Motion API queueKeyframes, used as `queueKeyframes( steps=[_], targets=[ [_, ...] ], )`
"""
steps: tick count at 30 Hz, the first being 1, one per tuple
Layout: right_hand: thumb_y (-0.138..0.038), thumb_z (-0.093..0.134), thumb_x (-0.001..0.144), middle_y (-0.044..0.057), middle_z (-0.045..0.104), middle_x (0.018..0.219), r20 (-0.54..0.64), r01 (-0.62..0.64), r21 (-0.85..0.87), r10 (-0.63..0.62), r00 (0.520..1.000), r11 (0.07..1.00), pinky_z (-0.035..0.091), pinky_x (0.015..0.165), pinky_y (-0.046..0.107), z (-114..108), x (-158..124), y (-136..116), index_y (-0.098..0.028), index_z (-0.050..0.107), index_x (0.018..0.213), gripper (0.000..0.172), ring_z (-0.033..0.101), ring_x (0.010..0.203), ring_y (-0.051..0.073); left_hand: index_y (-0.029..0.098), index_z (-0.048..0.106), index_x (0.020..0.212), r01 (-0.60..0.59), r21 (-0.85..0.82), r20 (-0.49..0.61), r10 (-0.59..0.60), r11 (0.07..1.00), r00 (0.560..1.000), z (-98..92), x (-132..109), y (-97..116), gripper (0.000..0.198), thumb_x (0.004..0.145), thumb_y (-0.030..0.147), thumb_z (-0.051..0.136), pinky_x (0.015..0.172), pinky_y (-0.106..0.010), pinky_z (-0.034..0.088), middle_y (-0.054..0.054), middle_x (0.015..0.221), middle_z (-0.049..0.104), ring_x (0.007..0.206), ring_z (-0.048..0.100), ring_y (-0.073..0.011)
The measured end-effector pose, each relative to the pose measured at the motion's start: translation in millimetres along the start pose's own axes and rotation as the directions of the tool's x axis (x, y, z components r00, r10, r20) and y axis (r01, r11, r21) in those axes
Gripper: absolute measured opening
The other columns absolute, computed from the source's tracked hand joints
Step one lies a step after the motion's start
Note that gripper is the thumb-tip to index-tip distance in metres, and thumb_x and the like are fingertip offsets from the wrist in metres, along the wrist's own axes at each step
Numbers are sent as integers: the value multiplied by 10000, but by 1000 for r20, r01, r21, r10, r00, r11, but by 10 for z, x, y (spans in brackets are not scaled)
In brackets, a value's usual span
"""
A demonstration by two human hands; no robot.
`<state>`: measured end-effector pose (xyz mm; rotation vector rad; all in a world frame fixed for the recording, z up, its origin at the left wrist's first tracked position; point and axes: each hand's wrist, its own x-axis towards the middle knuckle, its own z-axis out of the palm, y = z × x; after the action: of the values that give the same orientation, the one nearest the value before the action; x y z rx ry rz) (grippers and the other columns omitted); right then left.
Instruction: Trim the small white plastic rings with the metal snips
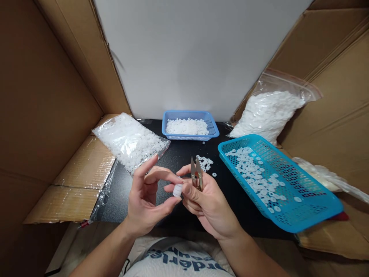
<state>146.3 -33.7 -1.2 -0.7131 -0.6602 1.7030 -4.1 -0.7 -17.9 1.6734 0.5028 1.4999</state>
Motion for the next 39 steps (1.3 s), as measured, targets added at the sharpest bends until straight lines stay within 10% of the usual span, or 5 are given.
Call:
queueKeyframes(
  steps=[10,26,31,39],
  targets=[
    [-482,838,845,-107,343,544,-151,220,-87,-231,961,972,145,400,198,-6,26,210,-203,760,971,316,152,444,34,251,788,1090,-39,317,-137,86,948,987,100,-30,27,309,827,88,805,694,-287,613,-41,963,723,829,693,-172],
    [-364,752,883,80,826,1010,-208,353,-628,-587,783,693,404,441,213,-360,51,227,-212,651,868,183,427,443,64,226,756,952,157,279,-76,-142,947,987,215,35,-197,190,841,73,733,744,-256,611,-48,1021,669,897,691,-157],
    [-395,596,972,111,828,1016,-169,112,-928,-668,725,357,522,547,249,-902,109,161,-211,666,962,197,690,602,157,208,731,741,398,264,35,-421,879,907,237,247,-615,177,699,37,755,661,-242,524,3,794,669,708,619,-134],
    [-269,571,911,92,833,877,-130,-5,-978,-597,792,208,531,590,288,-1429,334,292,-231,728,961,170,780,671,254,172,806,858,665,17,150,-660,746,736,406,425,-757,221,709,308,895,692,-288,594,-57,784,800,706,735,-180]
  ],
)
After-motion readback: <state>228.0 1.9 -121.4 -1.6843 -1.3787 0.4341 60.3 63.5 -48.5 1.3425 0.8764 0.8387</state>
